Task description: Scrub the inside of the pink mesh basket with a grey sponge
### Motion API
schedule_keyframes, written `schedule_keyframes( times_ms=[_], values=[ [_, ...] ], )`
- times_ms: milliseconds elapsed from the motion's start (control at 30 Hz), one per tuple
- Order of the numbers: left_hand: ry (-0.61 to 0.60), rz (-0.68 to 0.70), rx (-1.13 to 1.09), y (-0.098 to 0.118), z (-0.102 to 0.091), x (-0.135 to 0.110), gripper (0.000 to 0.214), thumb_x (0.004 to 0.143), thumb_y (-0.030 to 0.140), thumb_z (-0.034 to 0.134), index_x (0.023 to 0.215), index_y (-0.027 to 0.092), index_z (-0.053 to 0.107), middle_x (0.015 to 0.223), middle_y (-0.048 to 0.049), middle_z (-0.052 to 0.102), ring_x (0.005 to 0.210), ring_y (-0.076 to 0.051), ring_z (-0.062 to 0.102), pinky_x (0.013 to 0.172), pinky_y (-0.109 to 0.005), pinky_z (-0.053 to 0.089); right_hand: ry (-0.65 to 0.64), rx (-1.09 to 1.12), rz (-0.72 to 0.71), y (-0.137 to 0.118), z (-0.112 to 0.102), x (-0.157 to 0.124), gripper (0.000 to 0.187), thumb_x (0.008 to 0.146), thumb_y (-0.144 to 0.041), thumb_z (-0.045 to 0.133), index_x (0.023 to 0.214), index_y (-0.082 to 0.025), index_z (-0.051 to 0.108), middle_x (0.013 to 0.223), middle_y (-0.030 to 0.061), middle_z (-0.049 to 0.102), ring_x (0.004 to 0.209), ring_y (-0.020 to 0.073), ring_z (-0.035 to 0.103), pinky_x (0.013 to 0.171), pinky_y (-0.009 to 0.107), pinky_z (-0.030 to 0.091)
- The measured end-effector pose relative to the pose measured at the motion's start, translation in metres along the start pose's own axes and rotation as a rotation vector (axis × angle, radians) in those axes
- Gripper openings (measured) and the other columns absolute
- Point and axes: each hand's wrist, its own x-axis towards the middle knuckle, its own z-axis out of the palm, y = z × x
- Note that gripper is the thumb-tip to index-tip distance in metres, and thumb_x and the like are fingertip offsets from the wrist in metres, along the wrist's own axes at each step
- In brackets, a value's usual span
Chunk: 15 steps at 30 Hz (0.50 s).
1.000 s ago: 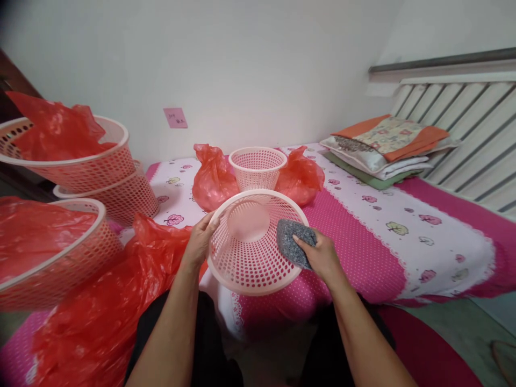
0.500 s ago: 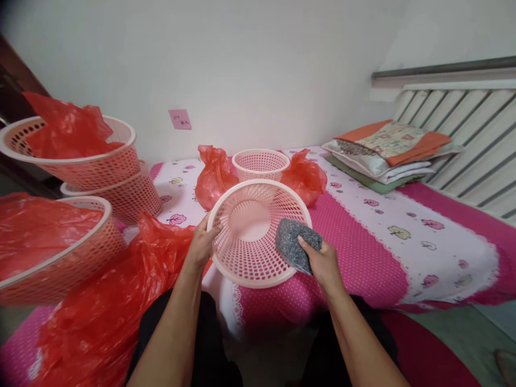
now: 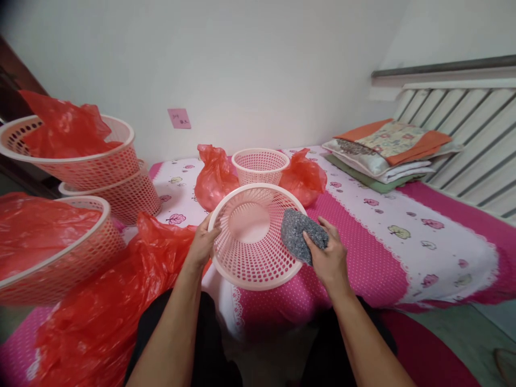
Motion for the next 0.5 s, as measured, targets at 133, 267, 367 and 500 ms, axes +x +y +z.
schedule_keyframes(
  times_ms=[133, 267, 367, 500],
  values=[
    [-0.013, -0.005, 0.007, -0.002, 0.001, 0.000, 0.053, 0.077, 0.024, 0.073, 0.130, 0.022, 0.075, 0.131, -0.0065, 0.078, 0.123, -0.029, 0.069, 0.116, -0.045, 0.047, -0.143, 0.015, -0.121, -0.024, 0.004, -0.009, 0.039, 0.092, -0.050, 0.071, 0.116, -0.020, 0.076, 0.113, 0.0102, 0.080, 0.103, 0.0283, 0.075, 0.099, 0.044, 0.060],
    [-0.057, -0.006, 0.010, -0.003, 0.002, -0.002, 0.053, 0.082, 0.031, 0.076, 0.134, 0.021, 0.073, 0.137, -0.0083, 0.076, 0.129, -0.031, 0.067, 0.119, -0.046, 0.045, -0.439, 0.110, -0.003, -0.023, 0.023, -0.014, 0.039, 0.089, -0.051, 0.072, 0.110, -0.018, 0.077, 0.104, 0.0104, 0.082, 0.091, 0.0277, 0.077, 0.086, 0.042, 0.063],
    [-0.078, -0.021, -0.002, -0.002, 0.003, -0.003, 0.054, 0.084, 0.036, 0.077, 0.136, 0.021, 0.071, 0.139, -0.0093, 0.075, 0.129, -0.031, 0.067, 0.117, -0.047, 0.046, -0.572, 0.169, 0.103, -0.010, 0.046, -0.011, 0.039, 0.086, -0.049, 0.073, 0.108, -0.017, 0.076, 0.103, 0.0113, 0.083, 0.089, 0.0272, 0.077, 0.083, 0.041, 0.063],
    [-0.082, -0.035, -0.012, -0.001, 0.004, -0.004, 0.057, 0.085, 0.041, 0.079, 0.137, 0.019, 0.070, 0.140, -0.0108, 0.074, 0.129, -0.032, 0.067, 0.117, -0.048, 0.047, -0.613, 0.158, 0.117, 0.007, 0.081, 0.003, 0.036, 0.085, -0.041, 0.071, 0.110, -0.016, 0.076, 0.100, 0.0113, 0.083, 0.082, 0.0256, 0.077, 0.077, 0.038, 0.062]
  ],
)
